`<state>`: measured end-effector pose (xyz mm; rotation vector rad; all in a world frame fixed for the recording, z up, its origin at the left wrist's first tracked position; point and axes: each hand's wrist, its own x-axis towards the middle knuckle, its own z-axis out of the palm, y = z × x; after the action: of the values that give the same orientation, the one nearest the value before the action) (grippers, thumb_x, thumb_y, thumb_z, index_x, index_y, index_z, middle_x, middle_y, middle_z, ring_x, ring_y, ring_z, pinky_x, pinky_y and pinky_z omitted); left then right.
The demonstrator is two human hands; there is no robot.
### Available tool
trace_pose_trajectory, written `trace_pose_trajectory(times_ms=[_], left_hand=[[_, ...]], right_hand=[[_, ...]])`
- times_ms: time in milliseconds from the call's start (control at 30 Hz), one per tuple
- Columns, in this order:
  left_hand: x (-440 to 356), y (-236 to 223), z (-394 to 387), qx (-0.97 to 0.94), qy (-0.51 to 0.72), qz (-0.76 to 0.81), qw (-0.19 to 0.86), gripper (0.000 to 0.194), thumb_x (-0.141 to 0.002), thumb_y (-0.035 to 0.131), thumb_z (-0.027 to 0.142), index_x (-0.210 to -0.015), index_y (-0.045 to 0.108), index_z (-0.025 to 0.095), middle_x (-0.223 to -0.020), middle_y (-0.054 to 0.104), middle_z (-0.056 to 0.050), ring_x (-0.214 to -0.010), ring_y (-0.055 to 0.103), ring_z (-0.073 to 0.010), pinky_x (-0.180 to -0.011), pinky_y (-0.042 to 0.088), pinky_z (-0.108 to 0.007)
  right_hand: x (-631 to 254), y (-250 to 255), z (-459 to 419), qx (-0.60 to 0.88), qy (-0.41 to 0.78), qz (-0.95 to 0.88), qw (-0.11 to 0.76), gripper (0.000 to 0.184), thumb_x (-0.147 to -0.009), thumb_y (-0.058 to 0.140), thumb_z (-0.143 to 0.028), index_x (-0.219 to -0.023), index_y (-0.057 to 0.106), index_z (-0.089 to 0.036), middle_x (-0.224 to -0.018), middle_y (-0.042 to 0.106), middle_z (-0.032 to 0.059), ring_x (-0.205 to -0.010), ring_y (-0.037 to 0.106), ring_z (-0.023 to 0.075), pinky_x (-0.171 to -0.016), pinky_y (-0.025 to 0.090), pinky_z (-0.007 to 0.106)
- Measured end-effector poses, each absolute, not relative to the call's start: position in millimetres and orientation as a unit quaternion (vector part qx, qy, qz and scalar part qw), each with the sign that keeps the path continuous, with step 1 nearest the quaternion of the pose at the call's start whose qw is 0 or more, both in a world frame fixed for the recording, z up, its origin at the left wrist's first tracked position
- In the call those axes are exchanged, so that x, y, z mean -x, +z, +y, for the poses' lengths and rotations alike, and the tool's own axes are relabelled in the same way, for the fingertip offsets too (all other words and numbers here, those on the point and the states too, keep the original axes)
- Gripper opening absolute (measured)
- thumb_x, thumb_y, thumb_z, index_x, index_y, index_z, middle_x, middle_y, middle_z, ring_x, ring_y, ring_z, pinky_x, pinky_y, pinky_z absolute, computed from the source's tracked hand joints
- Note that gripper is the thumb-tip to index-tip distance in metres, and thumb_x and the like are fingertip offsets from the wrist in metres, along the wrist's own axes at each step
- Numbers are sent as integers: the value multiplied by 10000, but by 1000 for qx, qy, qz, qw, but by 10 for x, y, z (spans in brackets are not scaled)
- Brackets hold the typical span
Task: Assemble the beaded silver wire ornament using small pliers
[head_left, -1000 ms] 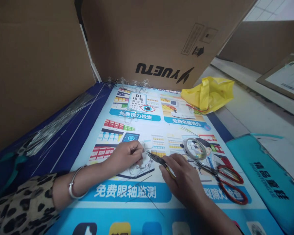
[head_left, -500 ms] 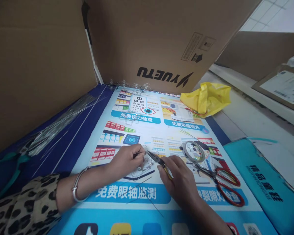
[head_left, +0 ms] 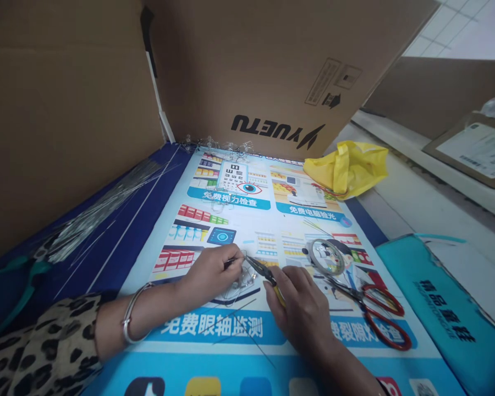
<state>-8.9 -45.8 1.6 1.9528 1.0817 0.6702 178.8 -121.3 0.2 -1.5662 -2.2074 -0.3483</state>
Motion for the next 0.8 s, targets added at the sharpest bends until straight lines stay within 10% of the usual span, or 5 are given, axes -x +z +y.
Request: trace_pose_trajectory(times_ms=[800], left_hand=[[97,15,-471,-772,287,408,393,125,-754,432,156,-652,504,162,-584,573,32,-542,495,-81,-515,340,-196]], right_hand=[[-1820,-59,-1195,561,-19,-792,239,265,-848,465,-250,-1092,523,-164,-863,569,76,-799,534,181,-649,454,287]])
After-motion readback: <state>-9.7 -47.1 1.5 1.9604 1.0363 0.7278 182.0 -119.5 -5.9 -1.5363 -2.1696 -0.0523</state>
